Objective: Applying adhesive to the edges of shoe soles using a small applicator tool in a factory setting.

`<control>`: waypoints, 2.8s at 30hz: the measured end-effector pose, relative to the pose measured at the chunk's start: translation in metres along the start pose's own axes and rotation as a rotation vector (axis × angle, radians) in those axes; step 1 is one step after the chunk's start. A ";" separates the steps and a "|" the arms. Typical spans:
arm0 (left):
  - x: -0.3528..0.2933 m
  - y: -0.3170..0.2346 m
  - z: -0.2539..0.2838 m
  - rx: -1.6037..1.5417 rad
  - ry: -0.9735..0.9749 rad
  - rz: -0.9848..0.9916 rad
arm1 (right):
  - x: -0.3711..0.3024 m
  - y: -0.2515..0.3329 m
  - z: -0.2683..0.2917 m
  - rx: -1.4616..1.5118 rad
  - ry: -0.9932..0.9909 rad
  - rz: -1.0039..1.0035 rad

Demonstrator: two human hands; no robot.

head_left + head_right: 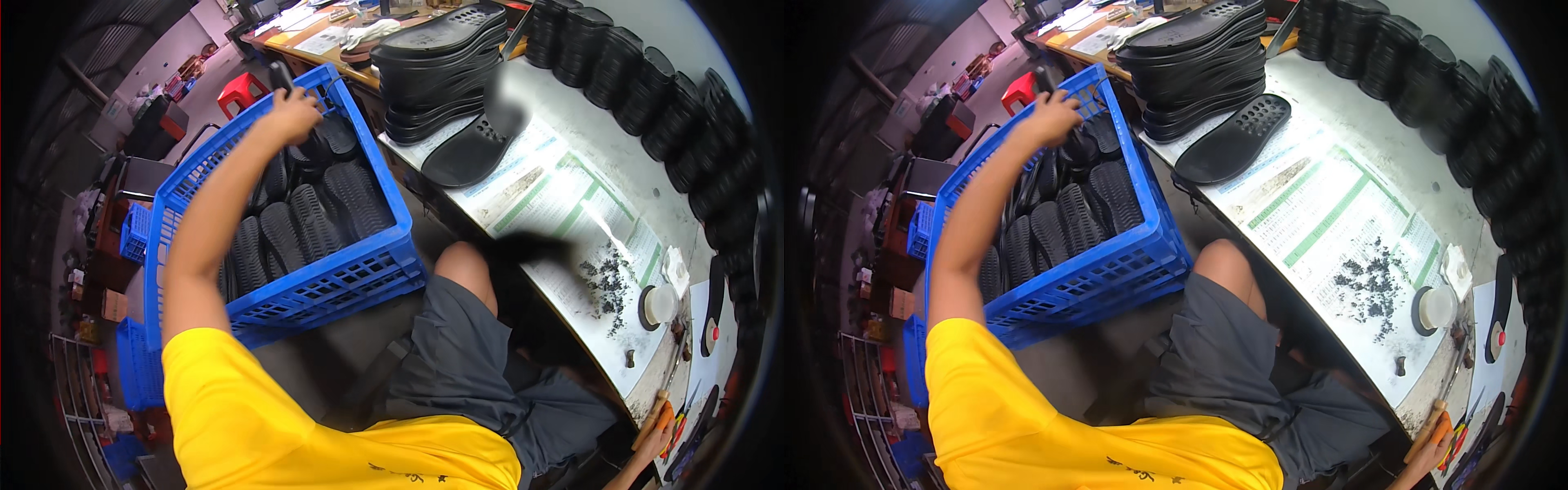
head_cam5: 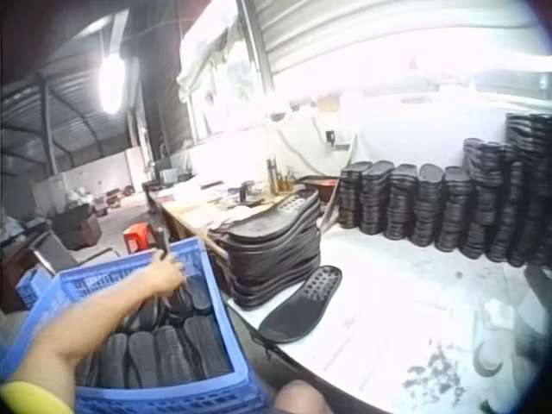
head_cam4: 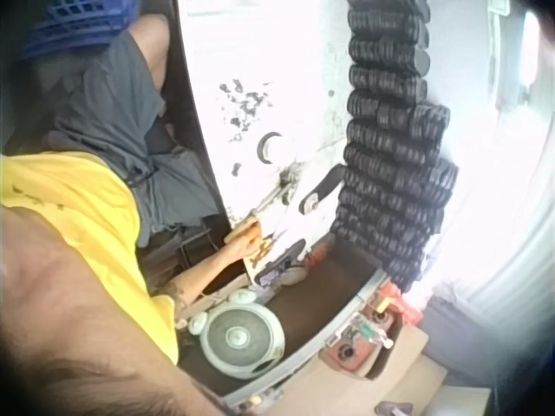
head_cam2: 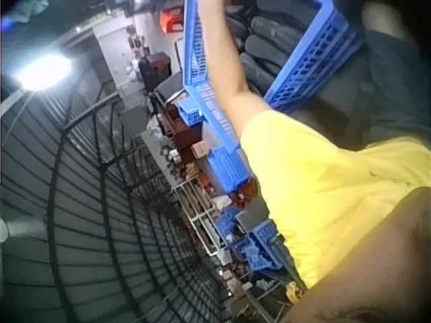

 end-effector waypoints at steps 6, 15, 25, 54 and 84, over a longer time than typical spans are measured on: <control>0.044 -0.016 -0.130 -0.513 -0.453 0.246 | 0.009 -0.008 -0.015 0.001 -0.004 -0.069; 0.081 -0.068 -0.191 -0.672 0.078 0.406 | -0.008 -0.008 0.023 0.047 -0.135 -0.068; 0.068 -0.071 -0.122 -0.544 -0.173 0.358 | -0.003 -0.008 0.004 0.044 -0.042 -0.132; -0.008 -0.220 0.123 -0.900 -0.324 0.064 | -0.057 0.087 0.007 0.094 -0.207 0.165; -0.238 -0.414 0.163 -2.969 0.194 -0.675 | -0.322 0.163 -0.267 1.121 1.216 -1.043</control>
Point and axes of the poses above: each hand's wrist, its own x-axis towards the middle knuckle, its own z-axis out of the back of the hand, y = z × x, the point moved 8 cm from there along x, towards the middle knuckle, and after that the axes turned 6 degrees about -y, right-handed, at the moved point
